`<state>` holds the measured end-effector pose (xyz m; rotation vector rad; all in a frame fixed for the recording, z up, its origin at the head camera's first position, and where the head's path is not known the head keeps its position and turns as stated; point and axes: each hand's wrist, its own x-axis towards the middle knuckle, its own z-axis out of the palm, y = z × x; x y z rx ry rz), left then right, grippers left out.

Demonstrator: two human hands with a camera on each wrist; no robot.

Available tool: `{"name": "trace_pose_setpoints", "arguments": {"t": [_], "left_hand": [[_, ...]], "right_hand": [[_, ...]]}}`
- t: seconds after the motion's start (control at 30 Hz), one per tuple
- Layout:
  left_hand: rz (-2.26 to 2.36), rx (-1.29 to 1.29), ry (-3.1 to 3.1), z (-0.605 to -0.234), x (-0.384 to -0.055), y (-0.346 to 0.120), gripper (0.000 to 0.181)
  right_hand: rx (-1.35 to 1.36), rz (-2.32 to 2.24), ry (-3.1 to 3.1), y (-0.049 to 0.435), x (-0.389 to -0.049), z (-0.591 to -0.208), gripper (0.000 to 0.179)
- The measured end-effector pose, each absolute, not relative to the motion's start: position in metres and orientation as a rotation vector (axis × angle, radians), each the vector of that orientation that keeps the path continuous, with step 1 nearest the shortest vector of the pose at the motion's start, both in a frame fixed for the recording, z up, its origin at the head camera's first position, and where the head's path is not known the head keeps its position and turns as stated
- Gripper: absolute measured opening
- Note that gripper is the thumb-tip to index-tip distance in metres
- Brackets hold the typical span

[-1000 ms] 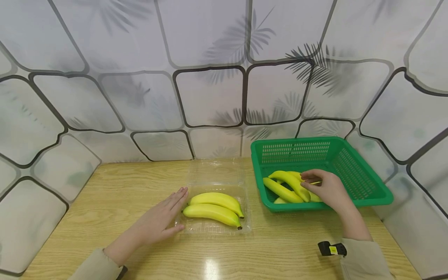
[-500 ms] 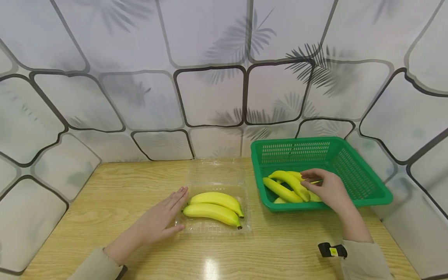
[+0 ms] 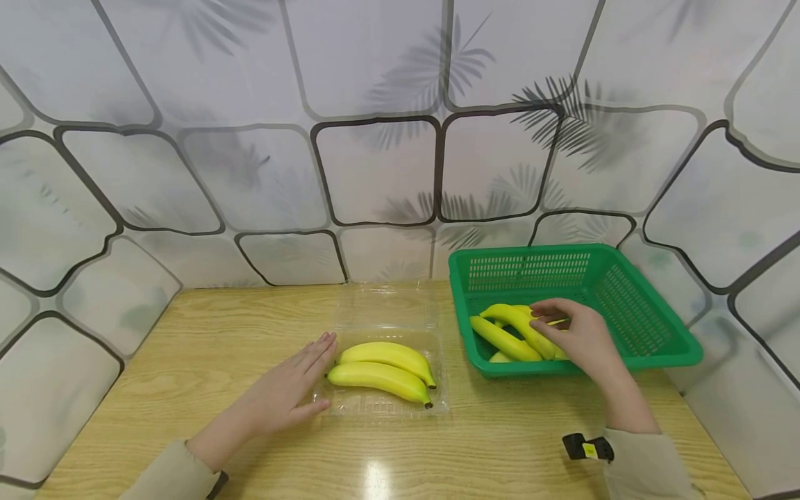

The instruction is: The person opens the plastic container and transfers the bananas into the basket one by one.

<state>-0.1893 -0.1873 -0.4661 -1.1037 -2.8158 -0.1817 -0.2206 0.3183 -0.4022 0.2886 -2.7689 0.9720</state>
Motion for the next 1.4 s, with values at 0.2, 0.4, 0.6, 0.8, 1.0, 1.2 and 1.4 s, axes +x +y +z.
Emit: {"name": "trace_pose_setpoints", "arguments": {"t": [0.2, 0.4, 0.6, 0.8, 1.0, 1.2, 1.4], "left_hand": [[-0.18, -1.1, -2.819, -0.465, -0.189, -0.187, 0.093], [-0.182, -1.103, -2.823, -0.465, -0.188, -0.187, 0.093], [-0.182, -1.105, -2.82, -0.465, -0.188, -0.187, 0.093], [-0.176, -1.105, -2.821, -0.464, -0.188, -0.187, 0.093], [-0.176, -1.106, -2.816, -0.464, -0.188, -0.187, 0.092], [-0.161, -1.115, -2.796, -0.464, -0.188, -0.187, 0.092], [-0.151, -1.114, -2.793, -0.464, -0.188, -0.187, 0.092]], "right_hand": [[0.325, 1.002, -2.74, 0.311, -0.22, -0.401, 0.03], [0.342, 0.989, -2.734, 0.304, -0.219, -0.4, 0.029], [0.352, 1.006, -2.734, 0.294, -0.218, -0.399, 0.028], [0.378, 1.056, -2.745, 0.285, -0.216, -0.396, 0.029], [0.456, 1.071, -2.7, 0.276, -0.216, -0.398, 0.026], [0.499, 1.09, -2.699, 0.265, -0.214, -0.398, 0.024], [0.523, 1.095, -2.684, 0.255, -0.211, -0.397, 0.023]]}}
